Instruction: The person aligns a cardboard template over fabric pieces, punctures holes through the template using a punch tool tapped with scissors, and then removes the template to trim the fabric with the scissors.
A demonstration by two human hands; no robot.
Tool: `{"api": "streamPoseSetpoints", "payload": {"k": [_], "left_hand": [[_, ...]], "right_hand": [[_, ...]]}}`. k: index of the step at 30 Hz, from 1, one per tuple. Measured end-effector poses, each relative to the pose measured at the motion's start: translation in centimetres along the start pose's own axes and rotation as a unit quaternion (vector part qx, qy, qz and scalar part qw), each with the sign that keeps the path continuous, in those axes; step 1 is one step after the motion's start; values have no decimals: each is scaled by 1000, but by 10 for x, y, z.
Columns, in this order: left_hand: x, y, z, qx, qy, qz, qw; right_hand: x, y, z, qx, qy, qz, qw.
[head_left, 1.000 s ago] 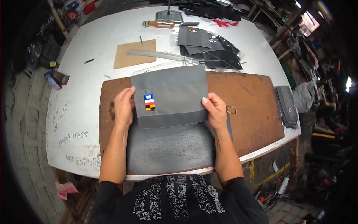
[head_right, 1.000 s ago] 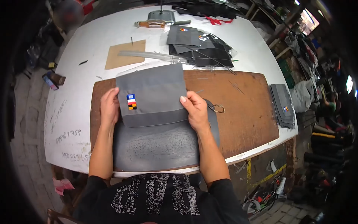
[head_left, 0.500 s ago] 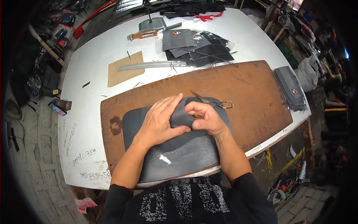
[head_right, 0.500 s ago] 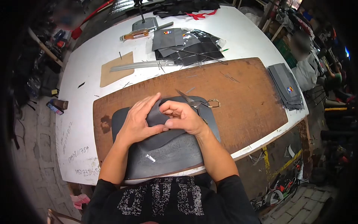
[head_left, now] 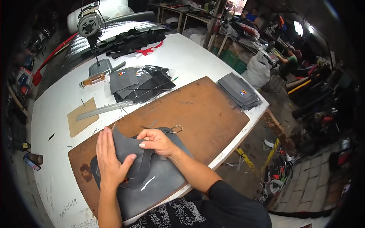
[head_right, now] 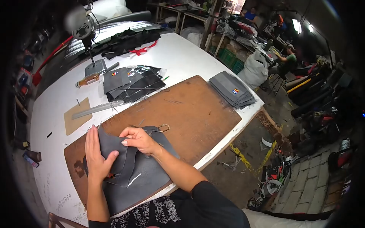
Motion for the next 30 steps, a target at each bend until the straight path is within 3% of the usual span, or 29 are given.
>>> {"api": "streamPoseSetpoints", "payload": {"k": [6,9,12,16,17,18,20,22,25,30], "left_hand": [[-16,-5,-9,-2,-13,116,993],[-26,-6,-9,-12,-34,59,998],[-20,-20,-10,37,-17,-23,999],[-9,-9,4,11,86,-203,975],[-5,0,9,-40,85,-213,973],[7,5,11,-4,128,-237,963],[17,21,17,-89,171,-417,888],[22,41,28,-157,126,-501,842],[34,52,34,-204,103,-564,794],[58,46,36,-214,104,-576,782]], "right_hand": [[-3,-5,1,-4,18,-10,1000],[-3,-8,0,2,19,4,1000],[-5,-7,2,13,18,-13,1000],[35,-31,5,12,45,-100,994],[55,-37,5,-20,86,-150,985],[77,-43,5,-47,128,-195,971],[124,-56,2,-186,285,-408,847],[135,-60,11,-167,239,-359,887],[119,-71,37,-51,183,-192,963],[95,-89,61,33,165,-181,969]]}}
Point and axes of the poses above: each hand's wrist, its own z-axis towards the middle knuckle, its own y-axis out of the back of the hand, x = y × z, the point moved 7 cm from there along z, towards the middle knuckle, and after that the axes turned 11 degrees about -y, right-handed, at the moved point
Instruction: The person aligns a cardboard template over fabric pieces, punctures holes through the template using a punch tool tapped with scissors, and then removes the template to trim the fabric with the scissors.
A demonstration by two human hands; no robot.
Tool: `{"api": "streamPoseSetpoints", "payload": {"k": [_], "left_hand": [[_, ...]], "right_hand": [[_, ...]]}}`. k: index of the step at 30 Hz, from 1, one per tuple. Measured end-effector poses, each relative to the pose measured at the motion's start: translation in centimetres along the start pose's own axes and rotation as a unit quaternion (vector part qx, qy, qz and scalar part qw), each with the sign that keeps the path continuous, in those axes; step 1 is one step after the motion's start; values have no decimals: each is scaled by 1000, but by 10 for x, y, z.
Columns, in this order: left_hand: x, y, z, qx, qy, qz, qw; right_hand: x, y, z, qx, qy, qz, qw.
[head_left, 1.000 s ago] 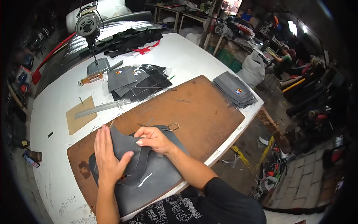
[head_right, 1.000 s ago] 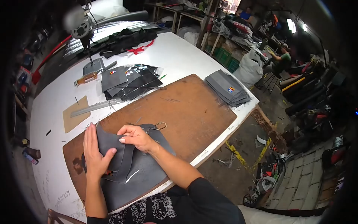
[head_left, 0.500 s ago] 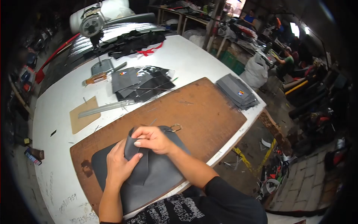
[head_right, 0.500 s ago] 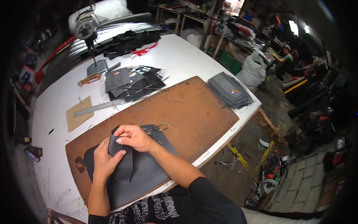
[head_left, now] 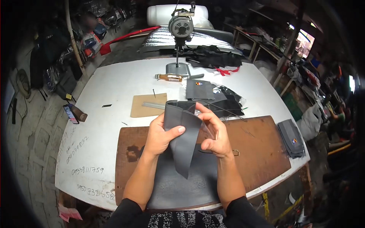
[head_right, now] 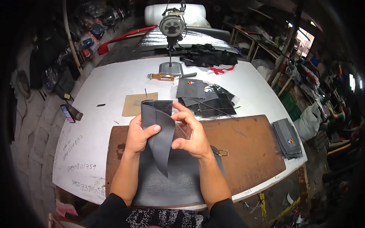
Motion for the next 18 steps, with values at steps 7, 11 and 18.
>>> {"api": "streamPoseSetpoints", "payload": {"k": [7,11,18], "left_hand": [[-7,1,34,-36,-47,-4,998],[7,2,31,-50,-76,-6,996],[14,2,26,-61,-63,-55,995]], "right_hand": [[11,3,2,-104,28,-80,991],[3,14,-4,-166,15,-108,980],[-8,19,-6,-200,5,-86,976]]}}
Point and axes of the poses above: each hand's wrist, its own z-axis towards the middle knuckle, its own y-axis out of the back of the hand, x = y × z, the point moved 7 cm from there along z, towards the middle knuckle, and after that the axes turned 11 degrees about -y, right-handed, at the moved point
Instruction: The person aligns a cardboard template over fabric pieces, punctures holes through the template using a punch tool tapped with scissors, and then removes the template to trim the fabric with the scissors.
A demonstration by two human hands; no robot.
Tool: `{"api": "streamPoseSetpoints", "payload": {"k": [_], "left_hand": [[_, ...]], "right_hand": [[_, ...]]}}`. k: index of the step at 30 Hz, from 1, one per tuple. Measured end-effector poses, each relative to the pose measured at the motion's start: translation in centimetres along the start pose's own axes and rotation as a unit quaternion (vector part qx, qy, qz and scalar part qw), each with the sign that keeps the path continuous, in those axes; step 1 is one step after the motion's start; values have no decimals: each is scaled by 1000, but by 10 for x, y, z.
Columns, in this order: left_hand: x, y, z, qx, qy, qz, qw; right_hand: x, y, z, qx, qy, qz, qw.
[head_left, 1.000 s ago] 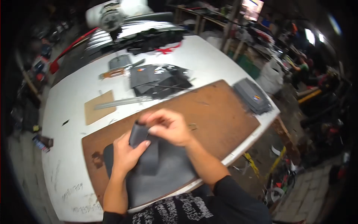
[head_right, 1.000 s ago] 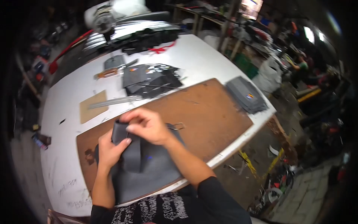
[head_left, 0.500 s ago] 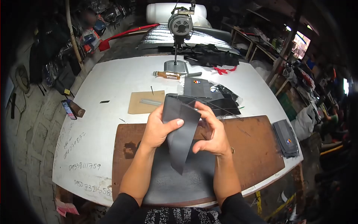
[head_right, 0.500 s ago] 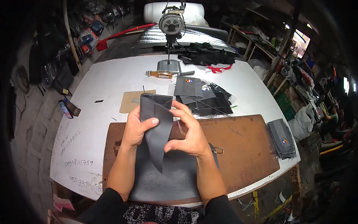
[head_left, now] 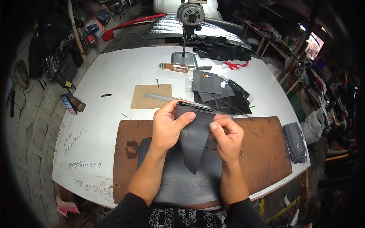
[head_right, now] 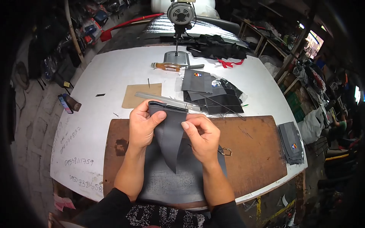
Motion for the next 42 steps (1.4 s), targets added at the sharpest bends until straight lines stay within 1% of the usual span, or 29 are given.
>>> {"api": "streamPoseSetpoints", "payload": {"k": [2,5,8,11,14,23,26,32,38,42], "left_hand": [[1,0,-1,-3,10,-4,1000],[2,1,-2,-8,17,-25,1000],[-4,-2,-2,-16,-2,-22,1000],[-3,-1,-5,-29,-4,-21,999],[-5,-2,-7,-34,6,-24,999],[-13,-8,-10,-15,-18,-11,1000],[-12,-9,-11,-16,-16,-10,1000],[-12,-9,-12,-10,-9,-14,1000],[-11,-6,-10,-23,2,-18,1000],[-13,-8,-10,0,-10,-26,1000]], "right_hand": [[-1,0,-1,-5,-16,10,1000],[4,-3,-2,6,8,2,1000],[12,-6,-3,-15,21,-23,999],[8,-3,-3,-19,7,-40,999],[5,-2,-5,-13,-18,-15,1000],[16,-3,-10,-23,-3,-35,999],[22,-3,-10,-27,30,-83,996],[25,-4,-12,-36,39,-89,995],[28,-4,-11,-29,58,-105,992],[26,-4,-11,-34,47,-89,994]]}}
Point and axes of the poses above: each hand's wrist, its own z-axis towards the middle knuckle, its own y-axis out of the back of the hand, x = y × z, the point moved 7 cm from there along z, towards the middle knuckle, and after that the axes turned 11 degrees about -y, right-handed, at the moved point
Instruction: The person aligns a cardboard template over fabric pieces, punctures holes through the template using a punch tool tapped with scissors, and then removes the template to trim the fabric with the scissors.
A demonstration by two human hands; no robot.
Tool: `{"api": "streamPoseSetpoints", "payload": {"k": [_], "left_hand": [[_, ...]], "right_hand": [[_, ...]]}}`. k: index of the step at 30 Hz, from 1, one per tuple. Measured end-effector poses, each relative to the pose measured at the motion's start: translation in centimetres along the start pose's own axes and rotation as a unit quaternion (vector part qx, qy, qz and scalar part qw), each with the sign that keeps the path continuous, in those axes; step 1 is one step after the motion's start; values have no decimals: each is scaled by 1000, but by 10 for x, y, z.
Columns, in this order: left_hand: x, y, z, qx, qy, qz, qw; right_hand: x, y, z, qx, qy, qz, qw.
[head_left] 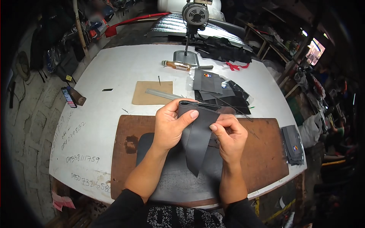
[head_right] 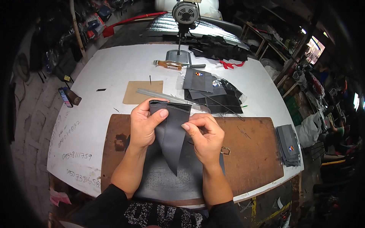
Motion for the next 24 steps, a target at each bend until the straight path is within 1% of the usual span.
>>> {"api": "streamPoseSetpoints", "payload": {"k": [8,24], "left_hand": [[1,0,0,2,2,-4,1000],[-1,1,-1,-10,10,12,1000]], "right_hand": [[-9,-1,-1,7,-29,34,999],[-8,-4,-3,10,-35,50,998]]}}
Point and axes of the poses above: each hand's wrist, its own z-axis towards the middle knuckle, its own y-axis out of the back of the hand, x = y × z, the point moved 7 cm from there along z, towards the middle knuckle, and after that the axes turned 11 degrees about -y, right-handed, at the moved point
